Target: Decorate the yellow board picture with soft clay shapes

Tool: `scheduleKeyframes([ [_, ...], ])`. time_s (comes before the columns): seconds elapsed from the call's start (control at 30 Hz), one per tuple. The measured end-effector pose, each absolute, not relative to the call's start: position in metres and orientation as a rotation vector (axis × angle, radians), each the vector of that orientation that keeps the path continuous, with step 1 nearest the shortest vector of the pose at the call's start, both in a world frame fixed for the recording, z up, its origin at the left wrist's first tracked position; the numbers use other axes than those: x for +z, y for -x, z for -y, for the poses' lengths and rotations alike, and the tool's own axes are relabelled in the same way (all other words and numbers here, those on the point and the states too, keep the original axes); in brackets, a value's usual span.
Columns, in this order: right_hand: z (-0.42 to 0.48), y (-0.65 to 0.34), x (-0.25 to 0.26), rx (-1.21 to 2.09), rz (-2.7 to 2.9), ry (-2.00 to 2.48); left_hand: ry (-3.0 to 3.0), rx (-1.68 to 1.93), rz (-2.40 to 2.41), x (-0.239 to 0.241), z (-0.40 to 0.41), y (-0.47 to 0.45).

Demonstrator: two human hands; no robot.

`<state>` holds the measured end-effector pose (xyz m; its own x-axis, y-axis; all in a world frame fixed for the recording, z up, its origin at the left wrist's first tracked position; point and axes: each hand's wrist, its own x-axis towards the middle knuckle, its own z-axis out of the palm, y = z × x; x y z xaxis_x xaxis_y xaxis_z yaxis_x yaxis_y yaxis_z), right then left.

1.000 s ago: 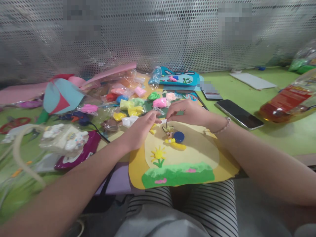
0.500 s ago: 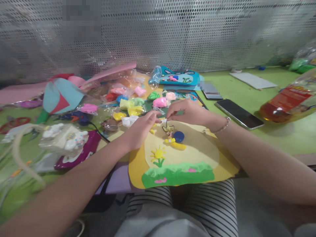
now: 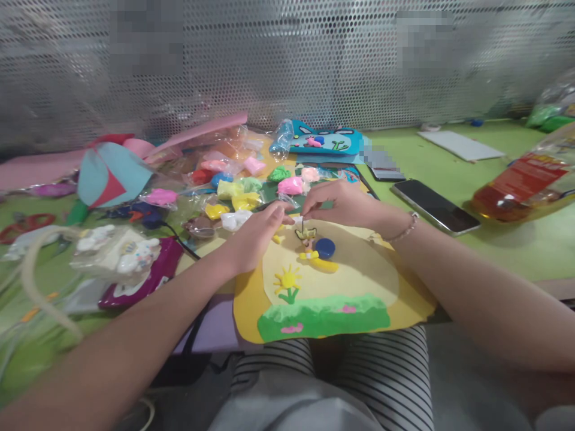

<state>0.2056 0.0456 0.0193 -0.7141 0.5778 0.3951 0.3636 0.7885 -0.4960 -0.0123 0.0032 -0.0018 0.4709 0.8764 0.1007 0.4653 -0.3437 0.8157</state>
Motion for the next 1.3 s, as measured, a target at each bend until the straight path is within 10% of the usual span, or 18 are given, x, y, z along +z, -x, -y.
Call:
scheduleKeyframes([
  [1.3, -0.045, -0.203, 0.017, 0.504, 2.494, 0.596, -1.812, 0.657, -0.822, -0.013, -0.005, 0.005],
])
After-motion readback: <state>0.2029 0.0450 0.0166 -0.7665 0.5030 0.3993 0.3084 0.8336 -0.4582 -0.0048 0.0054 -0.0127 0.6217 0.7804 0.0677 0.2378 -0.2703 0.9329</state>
